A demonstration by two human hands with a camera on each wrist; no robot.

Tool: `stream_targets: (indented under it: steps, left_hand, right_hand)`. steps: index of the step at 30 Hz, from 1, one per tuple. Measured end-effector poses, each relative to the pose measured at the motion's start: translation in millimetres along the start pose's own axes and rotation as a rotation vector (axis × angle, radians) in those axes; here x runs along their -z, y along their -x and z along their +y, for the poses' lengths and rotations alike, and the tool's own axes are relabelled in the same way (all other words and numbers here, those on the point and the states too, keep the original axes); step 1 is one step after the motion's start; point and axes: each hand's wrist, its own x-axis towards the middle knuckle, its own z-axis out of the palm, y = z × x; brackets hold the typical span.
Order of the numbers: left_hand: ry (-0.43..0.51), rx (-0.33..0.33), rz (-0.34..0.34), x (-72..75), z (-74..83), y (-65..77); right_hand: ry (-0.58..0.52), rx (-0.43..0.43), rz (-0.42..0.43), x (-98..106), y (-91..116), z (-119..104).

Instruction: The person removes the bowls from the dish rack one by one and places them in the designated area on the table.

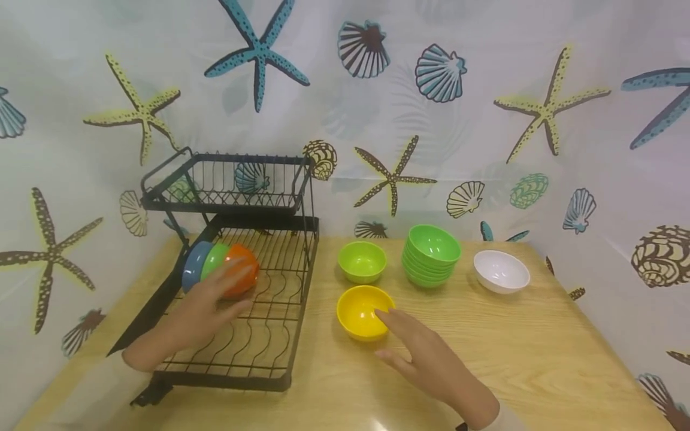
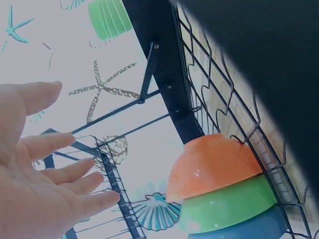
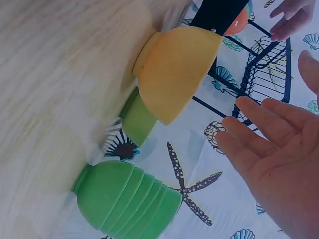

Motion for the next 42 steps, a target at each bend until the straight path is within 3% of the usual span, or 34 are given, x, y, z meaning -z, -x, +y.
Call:
stream_targets:
  steps: [5, 13, 21, 27, 38, 42]
  left_hand:
    - [0.023, 0.065, 0.018, 0.1, -16.2, -6.5]
    - [0.113, 0.225, -0.061, 0.5, -30.8, -13.0]
    - [0.129, 0.262, -0.110, 9.7, -32.8, -23.1]
    - [0.161, 0.284, -0.148, 9.1, -43.0, -32.3]
    - [0.197, 0.440, -0.202, 1.7, -57.6, -42.6]
    - [0.234, 0.472, -0.175, 0.2, -60.8, -43.2]
  right_hand:
    - [0.012, -0.016, -0.009, 2, 10, -3]
    - [0.033, -0.098, -0.016, 7, 24, -3]
    - [0.049, -0.089, -0.006, 9, 28, -2]
    - [0.028, -0.112, -0.042, 8, 28, -2]
    - [0.038, -0.119, -0.051, 7, 31, -2]
    - [0.040, -0.129, -0.051, 8, 32, -2]
